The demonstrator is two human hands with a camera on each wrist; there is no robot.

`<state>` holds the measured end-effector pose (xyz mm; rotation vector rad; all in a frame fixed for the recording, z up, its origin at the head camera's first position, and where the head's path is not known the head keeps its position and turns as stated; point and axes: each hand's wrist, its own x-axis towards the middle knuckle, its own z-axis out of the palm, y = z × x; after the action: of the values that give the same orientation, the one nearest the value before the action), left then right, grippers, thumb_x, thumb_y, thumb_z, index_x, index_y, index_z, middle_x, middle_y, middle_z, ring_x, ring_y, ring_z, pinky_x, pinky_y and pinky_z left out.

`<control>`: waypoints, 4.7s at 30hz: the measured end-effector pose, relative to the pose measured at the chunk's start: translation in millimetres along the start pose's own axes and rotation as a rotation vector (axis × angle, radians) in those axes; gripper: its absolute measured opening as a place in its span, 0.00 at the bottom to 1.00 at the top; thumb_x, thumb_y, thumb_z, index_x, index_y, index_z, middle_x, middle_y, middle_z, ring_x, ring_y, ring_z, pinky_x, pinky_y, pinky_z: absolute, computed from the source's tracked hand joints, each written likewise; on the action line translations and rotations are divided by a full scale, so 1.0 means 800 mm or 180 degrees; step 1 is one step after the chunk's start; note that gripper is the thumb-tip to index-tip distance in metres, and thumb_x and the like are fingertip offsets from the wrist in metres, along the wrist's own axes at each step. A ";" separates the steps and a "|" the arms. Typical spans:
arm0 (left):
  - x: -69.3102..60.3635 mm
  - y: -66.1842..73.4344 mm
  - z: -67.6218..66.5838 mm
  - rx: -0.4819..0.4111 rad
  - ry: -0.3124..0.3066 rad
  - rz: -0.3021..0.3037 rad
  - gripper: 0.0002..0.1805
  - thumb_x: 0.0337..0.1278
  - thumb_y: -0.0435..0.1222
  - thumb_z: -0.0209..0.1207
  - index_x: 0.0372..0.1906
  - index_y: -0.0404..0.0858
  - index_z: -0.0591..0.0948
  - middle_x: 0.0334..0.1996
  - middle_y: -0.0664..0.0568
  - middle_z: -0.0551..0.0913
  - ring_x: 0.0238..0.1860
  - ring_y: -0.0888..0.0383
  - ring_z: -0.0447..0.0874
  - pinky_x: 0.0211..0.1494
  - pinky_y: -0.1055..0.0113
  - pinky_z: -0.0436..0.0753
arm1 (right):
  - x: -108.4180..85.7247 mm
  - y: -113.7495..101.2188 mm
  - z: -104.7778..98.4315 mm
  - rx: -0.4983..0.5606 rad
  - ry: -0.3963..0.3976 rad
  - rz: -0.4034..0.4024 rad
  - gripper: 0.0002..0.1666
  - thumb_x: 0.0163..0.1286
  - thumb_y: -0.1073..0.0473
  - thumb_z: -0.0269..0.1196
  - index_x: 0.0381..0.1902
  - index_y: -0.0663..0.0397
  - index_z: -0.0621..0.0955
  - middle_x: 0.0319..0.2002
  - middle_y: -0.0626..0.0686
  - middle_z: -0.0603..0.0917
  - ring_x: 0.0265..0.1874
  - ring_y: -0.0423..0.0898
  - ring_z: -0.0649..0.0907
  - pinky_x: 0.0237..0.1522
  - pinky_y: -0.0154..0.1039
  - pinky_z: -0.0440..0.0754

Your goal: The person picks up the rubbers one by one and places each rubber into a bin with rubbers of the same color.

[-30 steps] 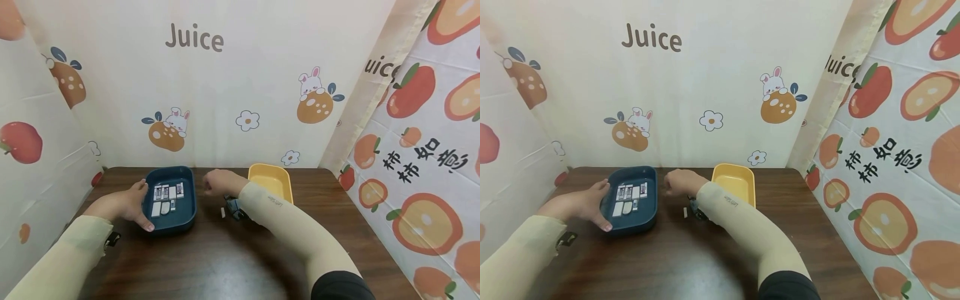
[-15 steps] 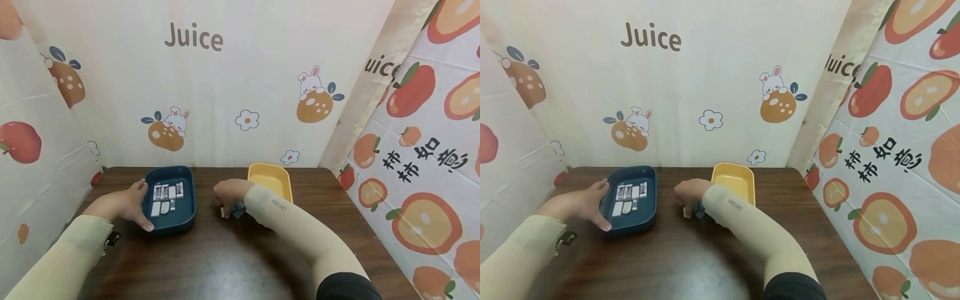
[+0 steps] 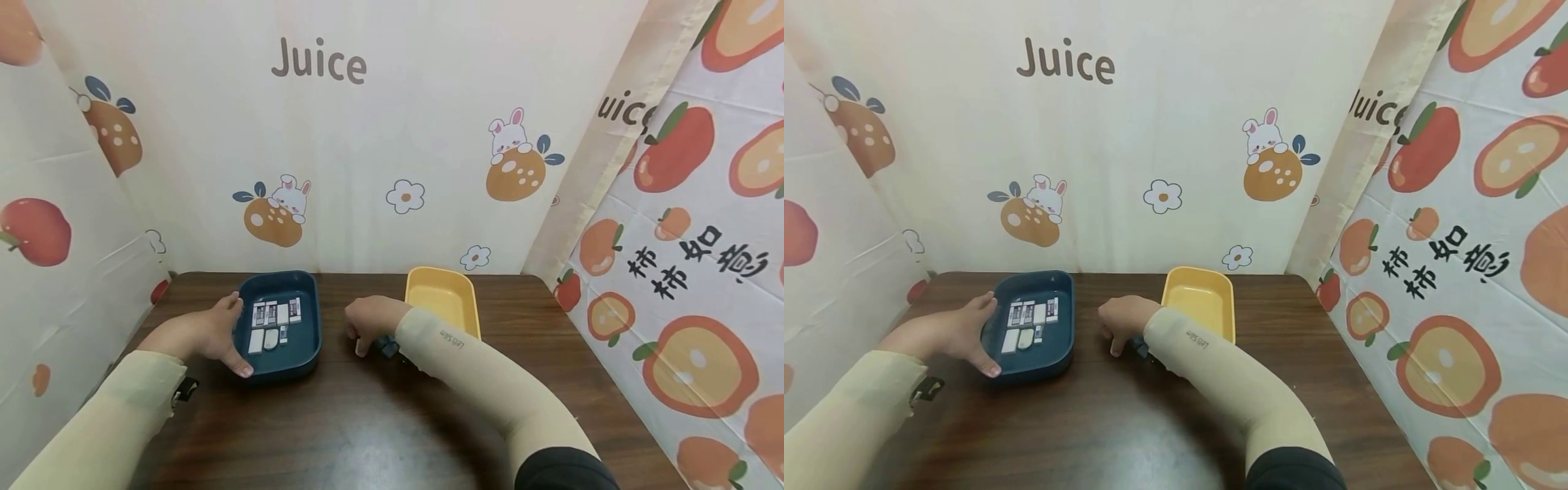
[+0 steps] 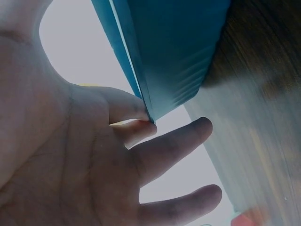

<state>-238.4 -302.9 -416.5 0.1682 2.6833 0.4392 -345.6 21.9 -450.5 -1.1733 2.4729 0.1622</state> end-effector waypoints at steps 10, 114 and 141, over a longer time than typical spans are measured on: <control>-0.004 -0.003 0.000 0.0056 0.0058 0.0022 0.91 0.35 0.66 0.89 0.87 0.16 0.46 0.87 0.15 0.37 0.78 0.08 0.58 0.73 0.19 0.76 | 0.000 -0.004 -0.002 0.0049 0.0006 -0.0090 0.22 0.67 0.56 0.81 0.19 0.40 0.81 0.20 0.40 0.74 0.22 0.40 0.72 0.26 0.36 0.68; 0.008 0.007 -0.012 0.0347 -0.0026 -0.0126 0.86 0.35 0.67 0.89 0.84 0.13 0.55 0.84 0.11 0.47 0.78 0.08 0.58 0.73 0.18 0.77 | -0.152 0.089 -0.051 0.1076 0.0748 0.0635 0.61 0.67 0.32 0.81 0.86 0.56 0.72 0.84 0.58 0.77 0.84 0.58 0.75 0.86 0.58 0.74; 0.074 0.235 0.054 0.0542 0.0849 0.0832 0.30 0.69 0.54 0.78 0.63 0.37 0.90 0.60 0.42 0.92 0.58 0.45 0.92 0.63 0.44 0.93 | -0.241 0.156 0.025 0.1431 0.0065 0.1700 0.97 0.47 0.29 0.91 0.91 0.74 0.46 0.92 0.74 0.44 0.91 0.71 0.57 0.91 0.65 0.60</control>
<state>-264.5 -102.8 -414.9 0.5511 2.9739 0.3282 -325.3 245.4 -399.5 -0.3249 2.5939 -0.2512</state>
